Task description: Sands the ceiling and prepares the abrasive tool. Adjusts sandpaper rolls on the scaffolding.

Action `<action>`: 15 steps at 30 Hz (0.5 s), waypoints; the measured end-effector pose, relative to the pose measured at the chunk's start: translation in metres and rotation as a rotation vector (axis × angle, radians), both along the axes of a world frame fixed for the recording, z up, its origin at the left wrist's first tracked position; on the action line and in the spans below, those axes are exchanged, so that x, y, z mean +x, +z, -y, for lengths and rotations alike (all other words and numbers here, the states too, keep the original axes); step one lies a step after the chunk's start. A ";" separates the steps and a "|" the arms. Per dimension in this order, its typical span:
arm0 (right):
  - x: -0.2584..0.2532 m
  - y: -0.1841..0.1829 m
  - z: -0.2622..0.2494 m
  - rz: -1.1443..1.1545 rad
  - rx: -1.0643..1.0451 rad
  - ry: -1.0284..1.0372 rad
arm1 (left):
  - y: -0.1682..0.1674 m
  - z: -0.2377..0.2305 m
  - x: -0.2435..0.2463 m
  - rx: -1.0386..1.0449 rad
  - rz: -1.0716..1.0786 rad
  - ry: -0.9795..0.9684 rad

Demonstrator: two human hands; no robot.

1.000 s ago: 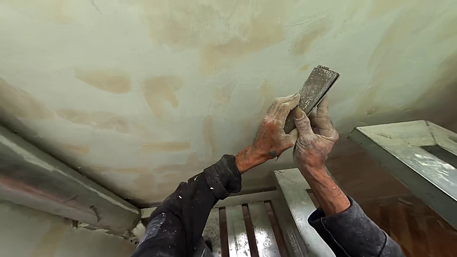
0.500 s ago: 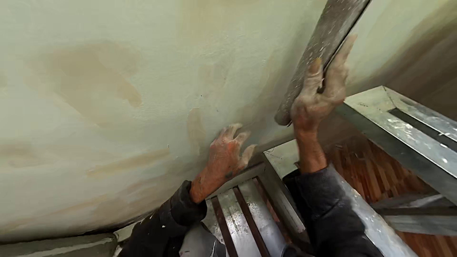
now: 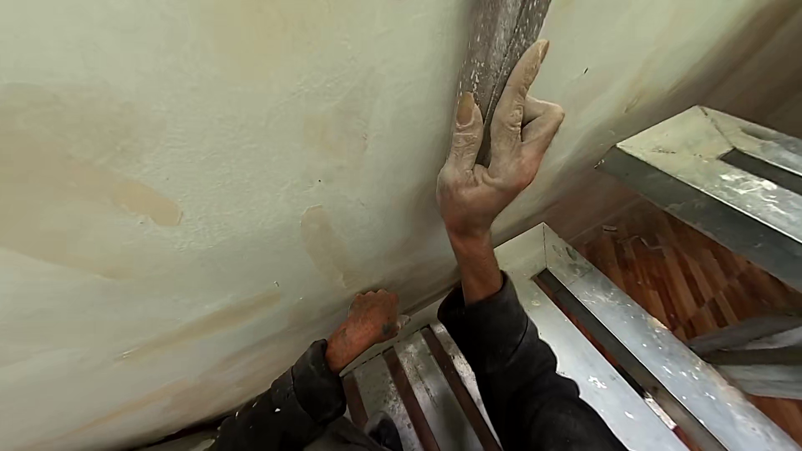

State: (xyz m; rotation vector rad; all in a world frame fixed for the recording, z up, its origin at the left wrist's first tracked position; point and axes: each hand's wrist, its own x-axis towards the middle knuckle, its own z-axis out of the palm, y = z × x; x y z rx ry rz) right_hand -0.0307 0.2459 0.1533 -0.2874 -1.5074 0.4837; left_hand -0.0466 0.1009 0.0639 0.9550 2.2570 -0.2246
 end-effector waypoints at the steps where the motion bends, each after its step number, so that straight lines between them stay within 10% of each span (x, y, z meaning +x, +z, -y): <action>1: 0.000 -0.007 0.003 0.006 -0.012 0.006 | 0.001 -0.002 -0.001 0.020 0.001 -0.001; 5: -0.010 -0.138 0.022 -0.062 -0.063 -0.036 | -0.019 -0.011 -0.002 0.052 0.023 -0.055; 11: 0.013 0.032 -0.007 0.087 -0.066 0.034 | -0.060 -0.005 0.005 -0.032 0.174 -0.167; 15: -0.004 -0.080 0.014 -0.031 -0.072 -0.009 | -0.050 -0.002 0.002 0.035 0.108 -0.153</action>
